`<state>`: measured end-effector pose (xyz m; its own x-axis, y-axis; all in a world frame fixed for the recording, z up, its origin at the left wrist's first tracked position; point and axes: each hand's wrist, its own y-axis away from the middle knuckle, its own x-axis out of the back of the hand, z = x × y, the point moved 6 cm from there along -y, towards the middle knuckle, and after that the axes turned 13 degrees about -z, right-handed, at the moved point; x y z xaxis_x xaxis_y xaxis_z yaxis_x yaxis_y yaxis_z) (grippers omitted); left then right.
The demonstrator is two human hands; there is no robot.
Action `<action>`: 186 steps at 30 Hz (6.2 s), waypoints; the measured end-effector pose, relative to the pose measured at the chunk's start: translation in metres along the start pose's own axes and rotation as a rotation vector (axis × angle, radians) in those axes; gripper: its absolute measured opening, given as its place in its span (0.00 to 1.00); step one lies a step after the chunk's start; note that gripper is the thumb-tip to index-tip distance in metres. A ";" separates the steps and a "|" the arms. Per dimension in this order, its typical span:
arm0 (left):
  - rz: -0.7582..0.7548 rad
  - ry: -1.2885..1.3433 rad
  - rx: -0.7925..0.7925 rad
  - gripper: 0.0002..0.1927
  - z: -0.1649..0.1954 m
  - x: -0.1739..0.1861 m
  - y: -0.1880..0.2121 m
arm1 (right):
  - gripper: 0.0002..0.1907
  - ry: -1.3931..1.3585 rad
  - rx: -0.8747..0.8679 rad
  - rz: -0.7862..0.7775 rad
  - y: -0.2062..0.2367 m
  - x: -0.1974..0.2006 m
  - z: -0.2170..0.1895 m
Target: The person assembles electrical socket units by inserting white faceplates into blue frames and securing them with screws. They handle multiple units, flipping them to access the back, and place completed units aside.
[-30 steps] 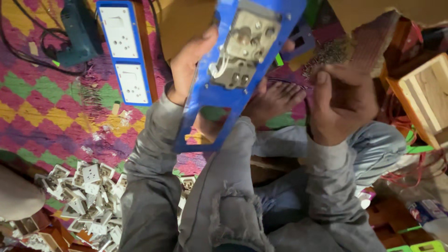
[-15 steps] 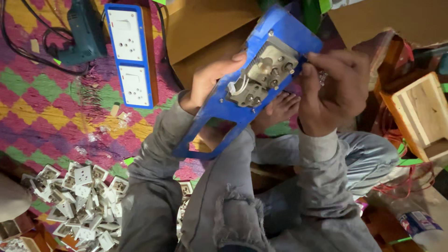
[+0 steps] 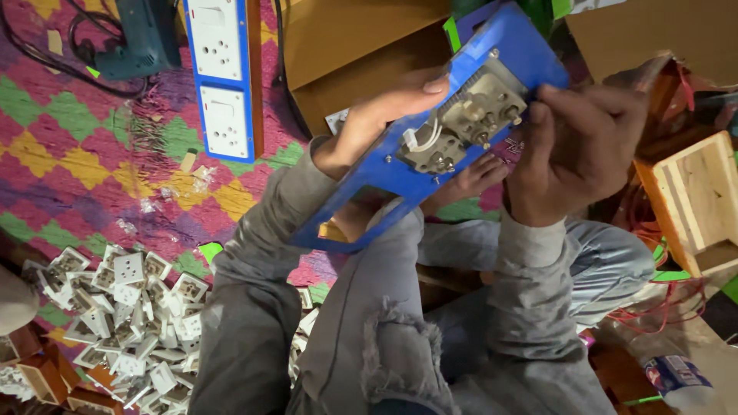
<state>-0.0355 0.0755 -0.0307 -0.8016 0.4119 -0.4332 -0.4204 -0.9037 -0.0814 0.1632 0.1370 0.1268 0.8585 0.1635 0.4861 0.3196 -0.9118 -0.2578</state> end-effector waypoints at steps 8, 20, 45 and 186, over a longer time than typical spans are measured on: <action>0.055 0.241 0.093 0.19 -0.003 -0.008 -0.009 | 0.05 -0.130 -0.042 0.043 0.002 -0.001 0.006; 0.117 0.709 0.207 0.25 0.025 -0.027 -0.021 | 0.11 -0.356 -0.068 0.045 -0.005 -0.002 0.006; 0.038 0.791 0.262 0.31 0.064 -0.045 -0.028 | 0.14 -0.316 -0.050 0.094 0.014 0.005 0.018; 0.119 -0.627 0.148 0.19 0.014 -0.060 0.029 | 0.22 -0.579 -0.793 0.055 0.136 -0.036 0.115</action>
<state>-0.0050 0.0263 0.0055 -0.9235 0.3403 0.1772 -0.3314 -0.9402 0.0785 0.2215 0.0503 -0.0218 0.9956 0.0799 -0.0492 0.0936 -0.8776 0.4701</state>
